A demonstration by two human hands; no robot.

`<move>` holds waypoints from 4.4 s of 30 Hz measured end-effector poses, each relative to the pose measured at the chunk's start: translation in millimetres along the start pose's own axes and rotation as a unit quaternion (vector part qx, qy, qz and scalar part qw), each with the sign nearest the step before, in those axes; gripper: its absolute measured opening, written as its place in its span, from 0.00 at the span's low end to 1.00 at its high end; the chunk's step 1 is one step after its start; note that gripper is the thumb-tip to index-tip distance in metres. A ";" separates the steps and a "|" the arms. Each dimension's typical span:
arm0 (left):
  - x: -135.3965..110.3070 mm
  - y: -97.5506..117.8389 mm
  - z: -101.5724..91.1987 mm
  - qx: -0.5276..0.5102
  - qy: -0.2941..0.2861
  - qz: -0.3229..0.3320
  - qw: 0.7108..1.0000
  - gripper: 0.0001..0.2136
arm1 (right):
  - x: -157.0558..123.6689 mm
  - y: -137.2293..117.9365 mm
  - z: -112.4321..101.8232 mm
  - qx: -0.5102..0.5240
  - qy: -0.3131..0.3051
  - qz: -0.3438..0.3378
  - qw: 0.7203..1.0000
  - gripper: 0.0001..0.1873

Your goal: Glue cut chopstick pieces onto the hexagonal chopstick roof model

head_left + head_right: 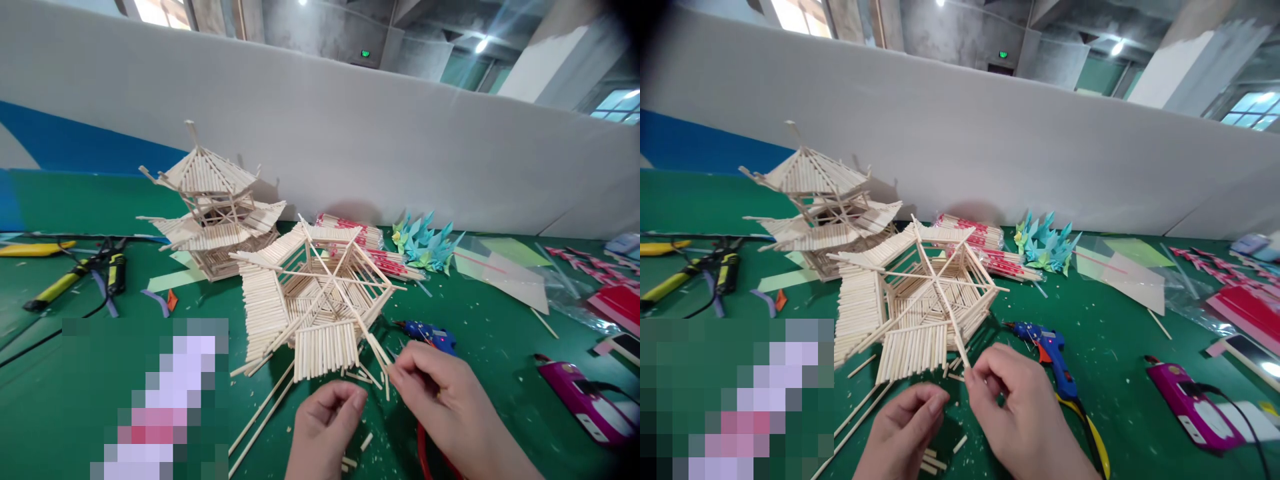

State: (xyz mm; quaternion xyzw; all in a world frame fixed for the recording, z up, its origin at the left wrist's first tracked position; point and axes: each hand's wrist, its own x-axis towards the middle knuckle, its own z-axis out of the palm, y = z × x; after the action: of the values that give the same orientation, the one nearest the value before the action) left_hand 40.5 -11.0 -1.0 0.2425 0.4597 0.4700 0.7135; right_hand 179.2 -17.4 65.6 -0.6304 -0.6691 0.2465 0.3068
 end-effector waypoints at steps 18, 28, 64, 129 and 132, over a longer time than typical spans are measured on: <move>6.1 -11.6 -12.9 0.168 -0.003 0.176 0.970 0.09 | 30.9 -13.5 6.8 -0.217 -0.044 -0.102 0.970 0.12; 5.6 -9.9 -8.0 0.095 0.016 0.106 0.990 0.08 | 34.4 -12.8 8.0 -0.235 -0.064 -0.106 0.964 0.11; 9.3 3.3 -7.2 -0.159 -0.159 -0.095 0.970 0.09 | 32.8 -24.1 11.1 -0.323 -0.066 -0.074 0.941 0.11; -22.3 19.9 -23.5 0.238 -0.118 -0.029 0.963 0.06 | -56.7 23.8 72.3 0.306 -0.052 0.108 0.945 0.10; -19.7 16.2 -8.2 0.037 -0.075 -0.081 0.993 0.06 | -52.9 19.6 78.1 0.371 0.032 0.126 0.919 0.12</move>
State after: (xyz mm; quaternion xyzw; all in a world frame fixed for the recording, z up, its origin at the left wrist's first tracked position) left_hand 23.4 -22.2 16.3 0.2654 0.4398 0.3738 0.7723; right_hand 137.4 -63.9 -7.6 -0.5580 -0.4344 0.4939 0.5060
